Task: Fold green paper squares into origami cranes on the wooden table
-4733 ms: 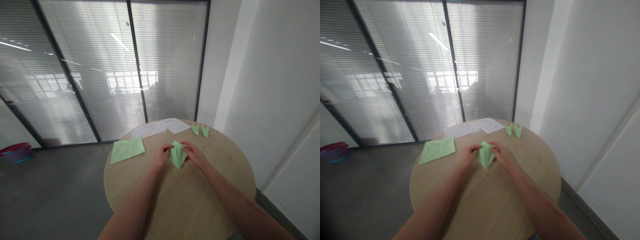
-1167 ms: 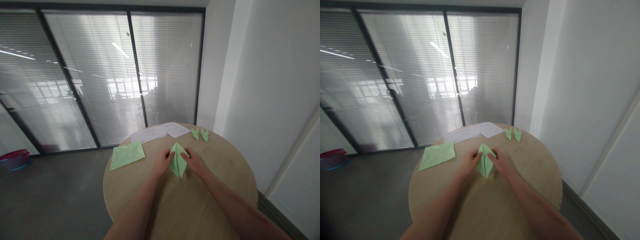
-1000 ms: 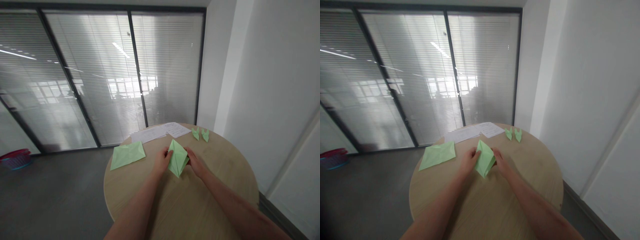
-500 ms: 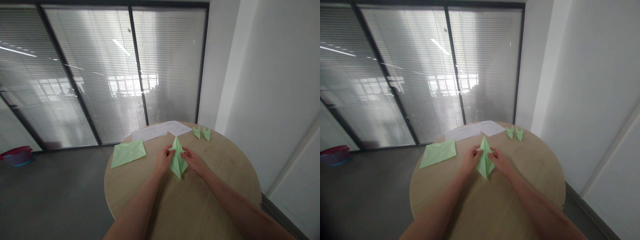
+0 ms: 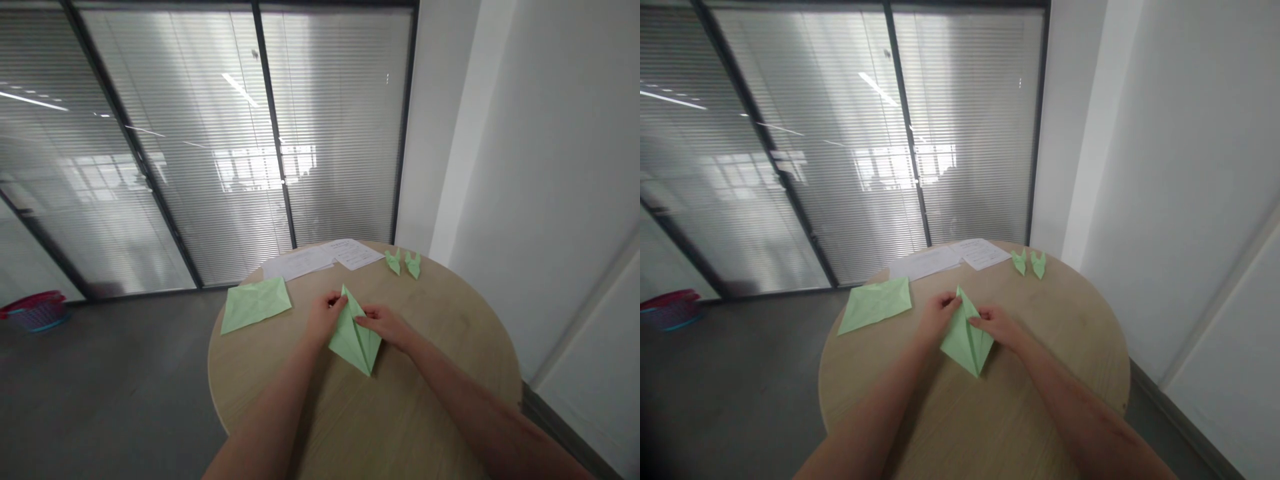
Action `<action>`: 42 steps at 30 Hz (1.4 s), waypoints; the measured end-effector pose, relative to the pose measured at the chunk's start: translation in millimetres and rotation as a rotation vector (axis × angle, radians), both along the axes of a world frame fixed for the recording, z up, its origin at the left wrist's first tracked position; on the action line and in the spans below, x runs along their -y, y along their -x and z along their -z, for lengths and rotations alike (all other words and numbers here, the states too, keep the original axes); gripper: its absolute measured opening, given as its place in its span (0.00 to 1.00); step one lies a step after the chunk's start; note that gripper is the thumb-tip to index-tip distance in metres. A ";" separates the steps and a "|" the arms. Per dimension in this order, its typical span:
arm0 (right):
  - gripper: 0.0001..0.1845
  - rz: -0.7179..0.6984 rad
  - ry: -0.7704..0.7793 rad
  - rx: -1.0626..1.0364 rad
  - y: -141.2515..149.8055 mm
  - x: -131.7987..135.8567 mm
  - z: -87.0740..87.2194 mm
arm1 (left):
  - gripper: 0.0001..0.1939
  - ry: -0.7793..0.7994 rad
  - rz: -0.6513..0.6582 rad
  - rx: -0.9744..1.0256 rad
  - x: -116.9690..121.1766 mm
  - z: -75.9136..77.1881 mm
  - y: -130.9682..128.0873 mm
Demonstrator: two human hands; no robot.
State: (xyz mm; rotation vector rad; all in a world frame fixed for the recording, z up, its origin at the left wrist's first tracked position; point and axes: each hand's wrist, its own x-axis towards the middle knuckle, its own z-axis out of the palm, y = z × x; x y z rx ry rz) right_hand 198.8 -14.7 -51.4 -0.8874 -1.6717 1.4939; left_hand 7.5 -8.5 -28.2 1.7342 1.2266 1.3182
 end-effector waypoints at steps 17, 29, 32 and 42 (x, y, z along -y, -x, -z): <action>0.31 -0.066 0.048 0.061 -1.7 1.3 2.1 | 0.20 0.017 0.005 0.002 2.3 -1.2 0.9; 0.27 -0.195 0.025 0.137 -5.3 5.2 -1.1 | 0.18 -0.056 -0.138 -0.031 6.9 -5.9 -3.9; 0.26 -0.199 0.009 0.158 -5.9 5.6 -0.5 | 0.18 -0.085 -0.173 -0.065 6.0 -5.3 -4.0; 0.24 -0.127 -0.030 0.179 -2.8 7.0 -2.8 | 0.27 -0.017 -0.177 0.006 3.1 0.3 -0.5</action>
